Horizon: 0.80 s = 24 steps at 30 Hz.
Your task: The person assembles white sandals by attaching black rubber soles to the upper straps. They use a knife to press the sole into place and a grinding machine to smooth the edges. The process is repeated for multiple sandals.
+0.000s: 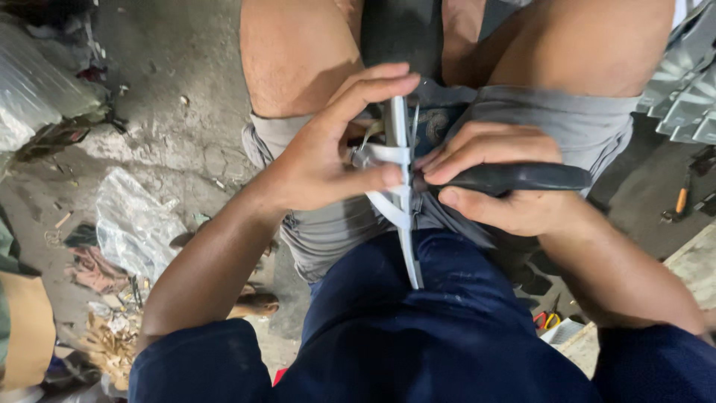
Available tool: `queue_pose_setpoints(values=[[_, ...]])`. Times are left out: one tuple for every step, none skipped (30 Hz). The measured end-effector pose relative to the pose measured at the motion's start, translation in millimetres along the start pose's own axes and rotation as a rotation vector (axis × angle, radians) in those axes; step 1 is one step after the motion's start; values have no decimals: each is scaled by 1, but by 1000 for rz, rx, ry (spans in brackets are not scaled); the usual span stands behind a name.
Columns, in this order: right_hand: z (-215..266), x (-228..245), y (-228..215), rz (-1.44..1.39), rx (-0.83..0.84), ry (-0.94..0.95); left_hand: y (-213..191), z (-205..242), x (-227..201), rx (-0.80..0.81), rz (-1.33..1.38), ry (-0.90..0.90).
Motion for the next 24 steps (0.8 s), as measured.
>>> queue_pose_setpoints(values=[[1,-3,-2,4,-35,19,-1,-2,0,5,25,-4],[4,-7,-2,-3,-66,44,-1,-1,2,6,55,-19],[6,-11,-2,-19,-82,72,-1,-1,4,-1,53,-22],[9,-15,0,-39,-97,101,0,0,6,-7,56,-21],[11,-18,1,-60,-113,130,0,1,8,-13,58,-19],[10,-19,2,-34,-101,138,0,0,8,-14,62,-5],[9,-18,2,-8,-88,147,0,-1,10,-17,67,0],[8,-16,2,21,-78,158,1,-2,10,-24,76,5],[5,-12,2,57,-66,139,3,-2,11,-33,85,1],[1,-7,2,99,-51,111,2,-4,11,-41,86,3],[-3,-2,0,142,-37,83,2,-5,9,-48,86,6],[-5,2,-2,99,-33,57,3,-6,8,-46,86,1],[-6,5,-5,55,-30,31,4,-6,4,-44,87,9],[-10,9,-10,24,-26,-4,2,-8,-1,-43,80,31],[-11,11,-15,-5,-49,-5,-1,-10,-9,-42,75,66],[-10,12,-20,-34,-72,-4,-2,-12,-17,-48,54,107],[-8,13,-25,-64,-95,-3,-3,-13,-24,-55,33,148],[-6,15,-27,-63,-107,-15,-4,-15,-32,-70,0,193],[-5,16,-28,-62,-119,-28,-4,-15,-35,-69,13,195],[-2,17,-30,-66,-130,-38,-3,-17,-37,-72,24,201],[1,17,-30,-44,-123,-39,1,-18,-35,-59,80,164],[4,17,-30,-27,-120,-36,4,-19,-34,-55,88,147],[7,19,-29,-9,-116,-33,8,-19,-33,-52,97,130],[9,20,-27,-2,-100,-37,12,-18,-32,-62,58,136]])
Point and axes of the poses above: each hand's wrist, its own z-axis away from the middle knuckle, its own y-axis out of the palm, x = y × z, the point moved 8 cm from there along -z, towards the middle knuckle, and after that the axes turned 7 degrees about -y, right-handed, at the moved point
